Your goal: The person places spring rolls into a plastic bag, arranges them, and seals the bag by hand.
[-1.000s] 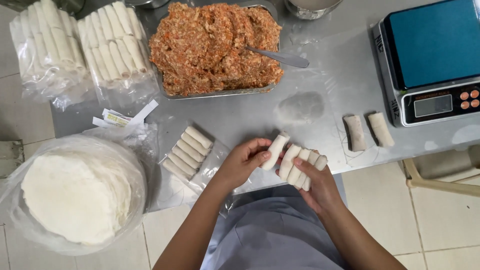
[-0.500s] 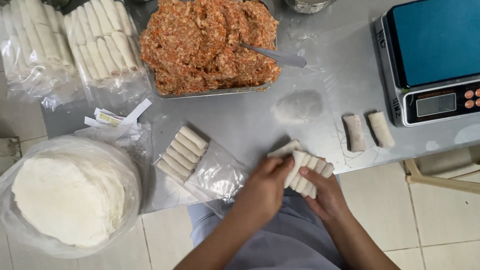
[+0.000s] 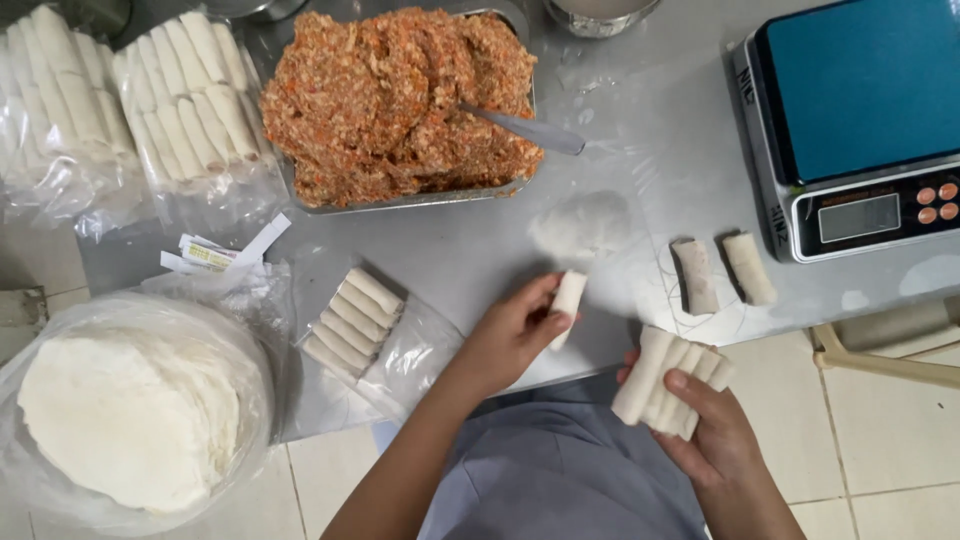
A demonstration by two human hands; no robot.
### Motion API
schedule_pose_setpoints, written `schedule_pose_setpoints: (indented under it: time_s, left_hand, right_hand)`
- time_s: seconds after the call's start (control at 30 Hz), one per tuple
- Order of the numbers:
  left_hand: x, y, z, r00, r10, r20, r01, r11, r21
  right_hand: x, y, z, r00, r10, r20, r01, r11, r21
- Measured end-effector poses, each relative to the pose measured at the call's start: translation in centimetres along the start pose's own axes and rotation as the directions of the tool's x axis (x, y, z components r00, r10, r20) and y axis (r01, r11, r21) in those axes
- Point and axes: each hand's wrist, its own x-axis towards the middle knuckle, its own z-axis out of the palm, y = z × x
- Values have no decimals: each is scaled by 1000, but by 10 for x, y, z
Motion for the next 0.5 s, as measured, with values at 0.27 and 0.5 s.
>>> schedule_pose_setpoints:
  time_s: [0.27,0.5]
  left_hand:
    - [-97,47,-38,973,182,-139,-204,964,-167]
    - [-144,20,-47,925,259,-278,-273,962,-11]
  right_hand:
    - [-3,18,96,979,-108,171,143,968,-205]
    - [-26,44,126,980,-122,158,167,935,-313]
